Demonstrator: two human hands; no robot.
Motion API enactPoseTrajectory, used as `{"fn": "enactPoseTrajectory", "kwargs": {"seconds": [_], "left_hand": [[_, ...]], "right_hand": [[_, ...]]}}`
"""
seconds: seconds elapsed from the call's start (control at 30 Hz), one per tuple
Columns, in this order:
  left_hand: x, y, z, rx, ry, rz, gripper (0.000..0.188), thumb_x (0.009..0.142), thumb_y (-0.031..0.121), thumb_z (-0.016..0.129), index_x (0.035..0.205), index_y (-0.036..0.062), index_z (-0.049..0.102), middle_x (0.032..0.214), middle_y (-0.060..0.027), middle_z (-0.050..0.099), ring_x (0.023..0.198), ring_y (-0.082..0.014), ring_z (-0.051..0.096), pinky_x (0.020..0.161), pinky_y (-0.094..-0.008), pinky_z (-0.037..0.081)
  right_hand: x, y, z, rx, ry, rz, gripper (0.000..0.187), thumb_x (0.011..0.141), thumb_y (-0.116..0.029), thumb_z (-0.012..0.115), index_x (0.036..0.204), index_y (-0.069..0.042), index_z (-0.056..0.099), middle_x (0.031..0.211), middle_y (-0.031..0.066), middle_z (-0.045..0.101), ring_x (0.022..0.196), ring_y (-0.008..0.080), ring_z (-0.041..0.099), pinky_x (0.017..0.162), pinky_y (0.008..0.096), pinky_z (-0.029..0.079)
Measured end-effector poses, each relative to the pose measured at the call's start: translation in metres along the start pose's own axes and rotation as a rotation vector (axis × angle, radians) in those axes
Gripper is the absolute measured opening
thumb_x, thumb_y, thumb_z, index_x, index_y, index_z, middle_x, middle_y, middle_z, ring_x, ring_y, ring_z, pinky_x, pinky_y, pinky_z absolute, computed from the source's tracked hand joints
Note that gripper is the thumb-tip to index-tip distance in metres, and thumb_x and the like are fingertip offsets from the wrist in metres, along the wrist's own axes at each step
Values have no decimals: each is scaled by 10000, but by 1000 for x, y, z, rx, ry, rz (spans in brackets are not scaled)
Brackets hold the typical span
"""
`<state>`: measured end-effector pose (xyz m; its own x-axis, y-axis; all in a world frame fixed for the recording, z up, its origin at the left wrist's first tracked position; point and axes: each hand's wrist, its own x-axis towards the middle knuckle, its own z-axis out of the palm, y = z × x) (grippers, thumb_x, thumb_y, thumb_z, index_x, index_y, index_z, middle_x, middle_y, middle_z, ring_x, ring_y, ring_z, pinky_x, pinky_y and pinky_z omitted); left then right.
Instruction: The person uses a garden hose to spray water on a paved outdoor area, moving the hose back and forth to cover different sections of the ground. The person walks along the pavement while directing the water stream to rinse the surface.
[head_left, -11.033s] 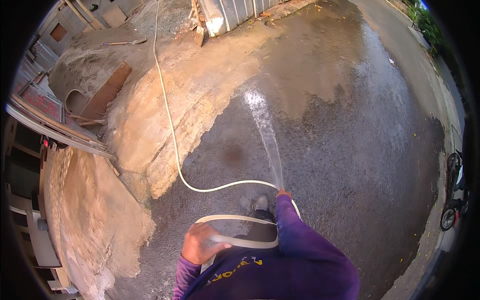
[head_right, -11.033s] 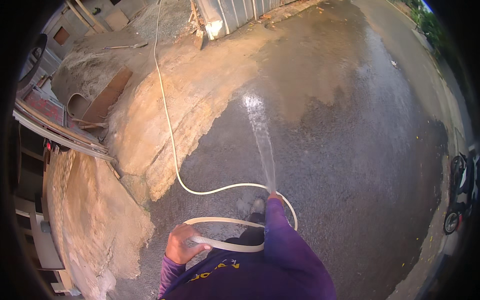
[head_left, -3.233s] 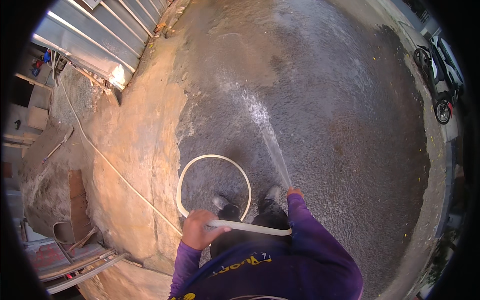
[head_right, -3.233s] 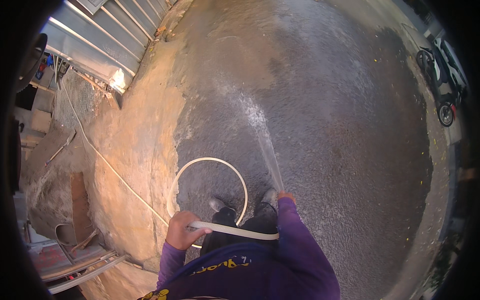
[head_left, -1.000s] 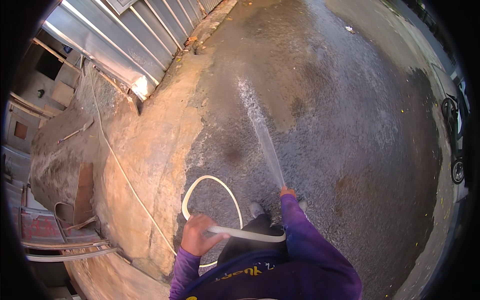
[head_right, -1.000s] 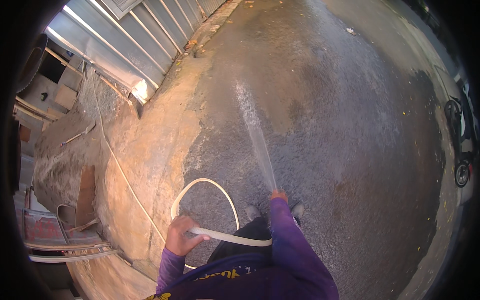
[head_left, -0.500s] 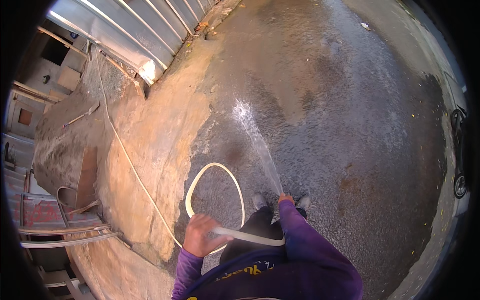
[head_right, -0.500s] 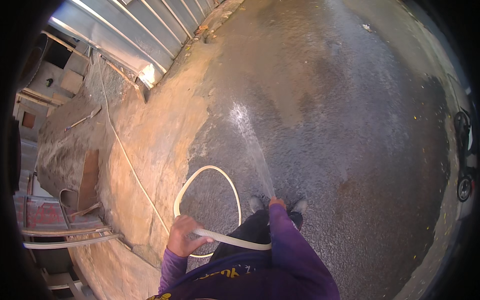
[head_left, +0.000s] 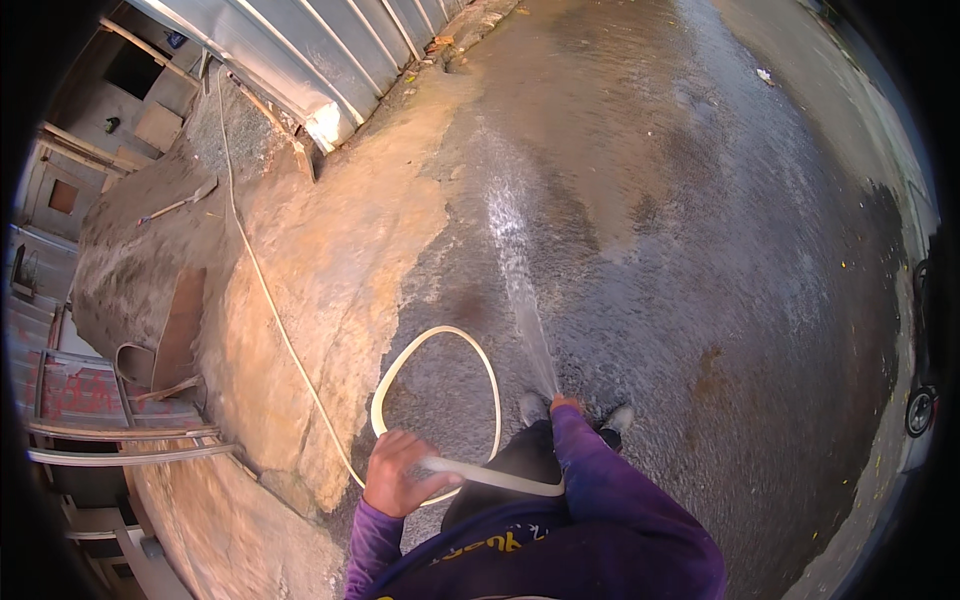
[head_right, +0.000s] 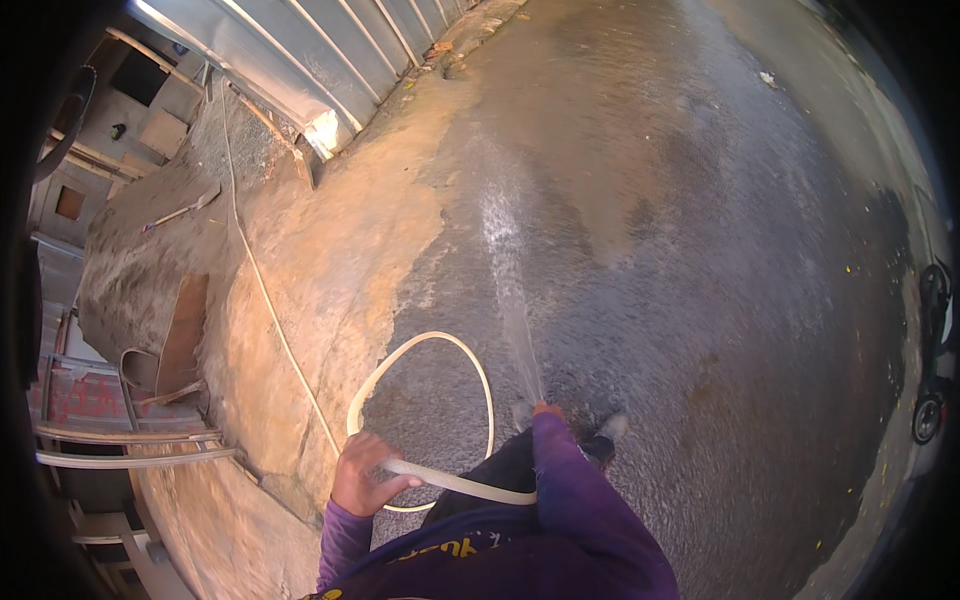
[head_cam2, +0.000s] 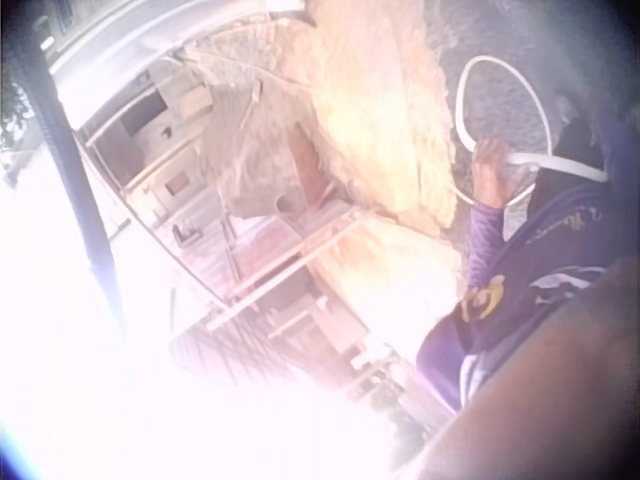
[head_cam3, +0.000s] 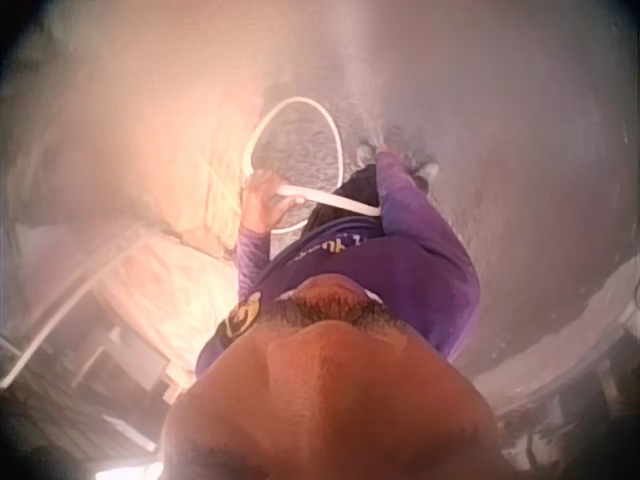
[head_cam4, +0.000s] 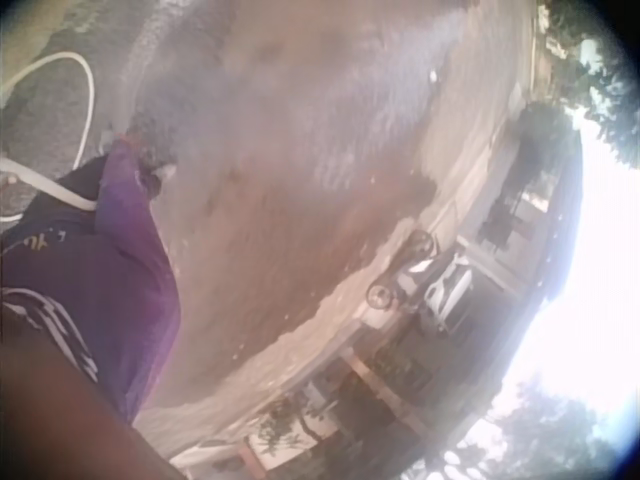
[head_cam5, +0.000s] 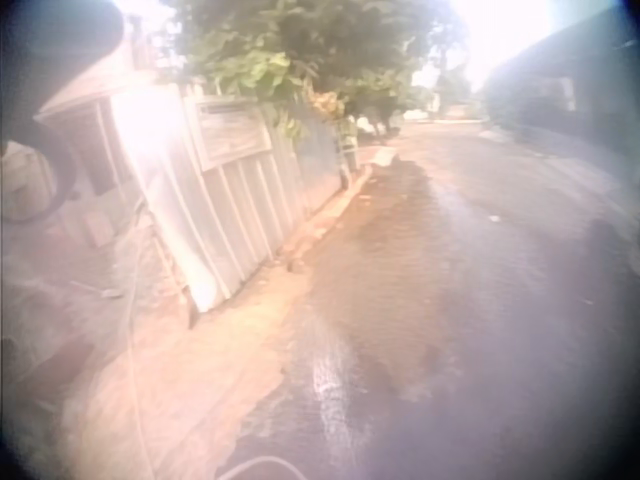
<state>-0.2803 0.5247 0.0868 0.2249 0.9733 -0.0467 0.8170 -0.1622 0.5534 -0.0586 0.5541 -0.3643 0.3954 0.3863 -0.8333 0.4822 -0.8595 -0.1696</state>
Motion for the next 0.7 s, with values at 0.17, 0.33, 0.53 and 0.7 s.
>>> {"fn": "enactPoseTrajectory", "kwargs": {"seconds": [0.17, 0.33, 0.53, 0.7], "left_hand": [[-7, -11, -7, -9, 44, -17, 382, 620, 337, 899, 766, 56, 687, 715, -77, 617, 717, -286, 593, 705, -388, 426], [-14, -21, -11, -5, 67, -44, 386, 614, 332, 901, 767, 50, 687, 707, -81, 611, 708, -287, 591, 701, -385, 426], [-14, -25, -18, 21, 79, -48, 387, 627, 323, 901, 773, 33, 690, 719, -94, 629, 710, -282, 608, 714, -388, 441], [-15, -29, -17, 5, 84, -44, 386, 628, 324, 901, 773, 35, 691, 723, -93, 630, 716, -284, 611, 720, -389, 446]], "right_hand": [[-15, -20, 22, 4, -38, 2, 619, 921, -505, 533, 1205, 29, 660, 1262, 257, 637, 1208, 396, 600, 1033, 485, 456], [-27, -53, 13, 70, -37, -27, 567, 943, -469, 539, 1191, 24, 668, 1244, 250, 648, 1196, 398, 608, 1019, 481, 471], [-19, -81, 7, 126, 38, -37, 577, 959, -475, 522, 1226, 22, 644, 1233, 252, 649, 1147, 406, 629, 985, 490, 490], [-37, -95, -14, 222, 34, 33, 597, 957, -479, 510, 1240, 33, 627, 1231, 253, 647, 1148, 409, 624, 995, 494, 476]]}}
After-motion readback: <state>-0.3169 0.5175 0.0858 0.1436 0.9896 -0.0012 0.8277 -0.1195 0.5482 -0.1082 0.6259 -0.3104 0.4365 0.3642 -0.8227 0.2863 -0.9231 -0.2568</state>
